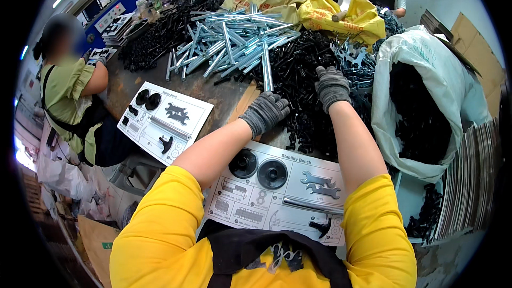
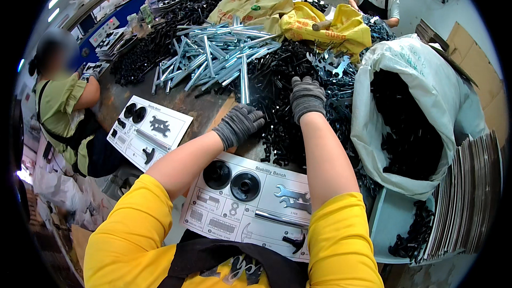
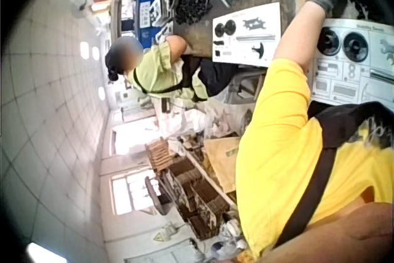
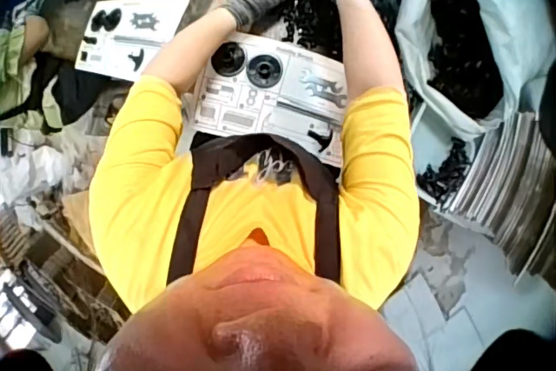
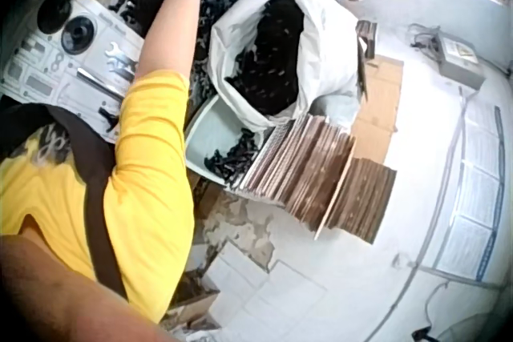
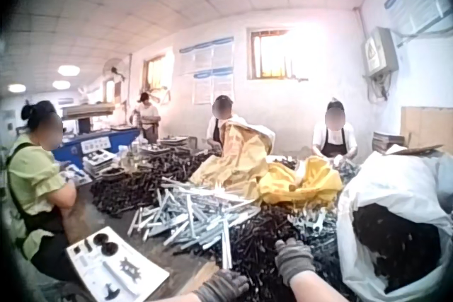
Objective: The person repeatedly picks small metal hardware pieces from a bin and places them into designated slots on a printed cardboard template. They handle multiple templates, filling each with bolts, nuts, and washers, then set the completed templates aside.
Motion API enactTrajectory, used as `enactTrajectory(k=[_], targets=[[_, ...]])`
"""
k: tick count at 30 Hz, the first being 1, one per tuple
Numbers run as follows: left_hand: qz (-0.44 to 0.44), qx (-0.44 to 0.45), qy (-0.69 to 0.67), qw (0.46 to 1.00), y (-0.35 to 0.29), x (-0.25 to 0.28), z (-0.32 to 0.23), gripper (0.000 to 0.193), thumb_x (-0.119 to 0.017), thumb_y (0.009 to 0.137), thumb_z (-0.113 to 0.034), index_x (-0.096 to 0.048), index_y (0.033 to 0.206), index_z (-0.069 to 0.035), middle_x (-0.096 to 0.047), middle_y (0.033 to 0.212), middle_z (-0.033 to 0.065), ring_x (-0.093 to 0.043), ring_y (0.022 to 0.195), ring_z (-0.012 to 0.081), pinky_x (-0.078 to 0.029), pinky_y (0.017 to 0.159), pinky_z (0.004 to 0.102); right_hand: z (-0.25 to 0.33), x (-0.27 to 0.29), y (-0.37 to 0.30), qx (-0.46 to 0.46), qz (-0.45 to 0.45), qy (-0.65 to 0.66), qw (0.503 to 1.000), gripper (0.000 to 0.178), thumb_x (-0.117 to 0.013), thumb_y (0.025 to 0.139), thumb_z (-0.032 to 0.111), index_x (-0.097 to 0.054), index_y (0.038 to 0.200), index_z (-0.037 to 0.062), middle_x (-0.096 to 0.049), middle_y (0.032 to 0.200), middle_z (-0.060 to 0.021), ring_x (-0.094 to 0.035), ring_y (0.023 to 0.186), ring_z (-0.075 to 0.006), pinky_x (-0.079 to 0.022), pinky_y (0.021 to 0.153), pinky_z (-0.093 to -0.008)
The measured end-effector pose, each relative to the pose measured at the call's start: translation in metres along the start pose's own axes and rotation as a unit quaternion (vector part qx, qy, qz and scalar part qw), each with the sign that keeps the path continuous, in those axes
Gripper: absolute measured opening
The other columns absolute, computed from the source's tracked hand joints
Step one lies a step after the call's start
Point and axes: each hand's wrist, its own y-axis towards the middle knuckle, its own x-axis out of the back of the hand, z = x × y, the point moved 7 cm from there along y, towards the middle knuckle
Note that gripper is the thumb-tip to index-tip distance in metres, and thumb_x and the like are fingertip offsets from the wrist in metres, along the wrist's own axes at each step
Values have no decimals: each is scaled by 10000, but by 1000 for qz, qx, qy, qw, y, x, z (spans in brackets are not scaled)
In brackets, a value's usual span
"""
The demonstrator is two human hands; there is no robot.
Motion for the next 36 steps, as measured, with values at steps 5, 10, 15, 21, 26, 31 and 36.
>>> enactTrajectory(k=[5,10,15,21,26,31,36], targets=[[103,33,72,991,11,1,-2,169,-519,734,-155,-627,861,-129,-582,918,57,-553,885,220,-410,767,351,-3,-8,24,-4,38,-5,999,293,-493,834,153,-512,1127,153,-505,1168,-118,-524,1060,-307,-460,852,-411],[-4,142,-49,989,3,30,25,128,-563,727,-143,-629,832,-111,-596,929,78,-583,864,252,-467,778,346,-37,11,12,19,-159,239,958,241,-578,788,227,-595,998,108,-616,934,-139,-594,882,-277,-481,772,-366],[-113,319,-422,841,-66,41,62,181,-537,848,-154,-569,980,-35,-592,831,70,-550,712,135,-452,659,258,-34,15,-43,-12,-121,695,709,220,-557,819,163,-577,1020,74,-601,835,-50,-562,729,-105,-464,659,-234],[12,278,-421,863,-146,93,13,289,-567,829,-126,-559,1104,-41,-603,954,107,-577,798,184,-465,720,286,38,22,-158,104,41,846,521,164,-520,872,154,-558,1012,75,-601,893,-71,-594,801,-171,-490,667,-265],[223,188,-192,937,-185,112,-39,215,-589,776,-215,-612,979,-150,-518,711,57,-564,647,221,-468,567,339,117,-17,-239,294,61,438,847,253,-553,803,195,-558,1024,73,-611,899,-107,-607,810,-263,-493,710,-325],[267,180,-80,943,-202,108,-54,224,-516,809,-351,-619,863,-159,-537,677,60,-580,596,228,-466,507,346,142,-41,-268,310,208,154,915,264,-461,817,195,-548,1041,84,-605,831,-134,-613,770,-279,-498,639,-390],[337,196,-91,916,-201,101,-53,305,-469,841,-388,-623,814,-126,-561,678,76,-599,647,238,-480,550,356,145,-41,-270,328,199,121,915,270,-469,814,203,-543,1040,76,-609,834,-120,-616,745,-274,-500,600,-390]])
